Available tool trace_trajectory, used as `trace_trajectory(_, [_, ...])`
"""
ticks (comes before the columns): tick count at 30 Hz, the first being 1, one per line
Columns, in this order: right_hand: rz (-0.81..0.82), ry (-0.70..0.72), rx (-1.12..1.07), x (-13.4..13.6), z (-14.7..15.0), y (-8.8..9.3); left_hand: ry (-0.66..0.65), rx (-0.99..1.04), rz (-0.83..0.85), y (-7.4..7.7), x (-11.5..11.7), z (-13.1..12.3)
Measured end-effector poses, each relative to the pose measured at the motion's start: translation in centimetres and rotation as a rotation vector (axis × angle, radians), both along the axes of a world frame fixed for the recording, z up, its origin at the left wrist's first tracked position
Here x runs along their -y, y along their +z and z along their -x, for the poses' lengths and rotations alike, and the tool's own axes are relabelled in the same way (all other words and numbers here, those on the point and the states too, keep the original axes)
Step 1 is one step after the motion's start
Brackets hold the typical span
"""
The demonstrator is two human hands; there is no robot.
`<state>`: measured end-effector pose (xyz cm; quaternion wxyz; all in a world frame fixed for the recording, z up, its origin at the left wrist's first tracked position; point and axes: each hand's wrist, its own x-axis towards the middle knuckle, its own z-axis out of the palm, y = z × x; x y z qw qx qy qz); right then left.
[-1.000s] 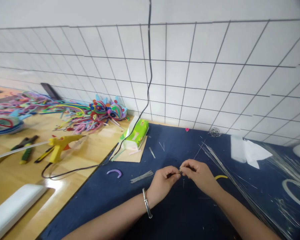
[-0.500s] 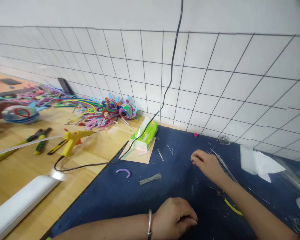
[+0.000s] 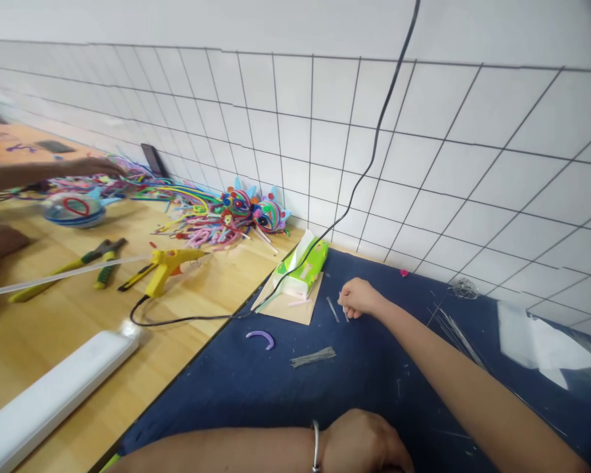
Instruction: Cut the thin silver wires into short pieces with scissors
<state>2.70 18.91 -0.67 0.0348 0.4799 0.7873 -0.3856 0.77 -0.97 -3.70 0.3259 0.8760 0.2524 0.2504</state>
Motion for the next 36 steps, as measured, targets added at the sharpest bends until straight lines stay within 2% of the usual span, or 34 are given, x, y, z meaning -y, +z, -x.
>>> trace_trajectory(8, [0.001, 0.012, 0.08, -0.7, 1.2, -0.4, -0.034, -0.015, 0.007, 0.2, -0.1, 0.2])
trace_trajectory(19, [-0.093, 0.038, 0.044, -0.6, -1.3, -1.3, -0.032, -0.027, -0.019, -0.1, -0.1, 0.1])
trace_trajectory(27, [-0.177, 0.06, 0.066, -0.1, -1.0, -2.4, -0.04, -0.058, -0.039, 0.5, -0.3, 0.0])
trace_trajectory(32, [-0.223, 0.087, 0.071, 0.2, -0.8, -1.9, -0.038, -0.048, -0.049, 0.0, -0.2, 0.1])
trace_trajectory(36, [-0.308, 0.061, 0.079, 0.1, -3.2, -0.7, -0.029, -0.022, 0.006, 0.2, -0.2, 0.1])
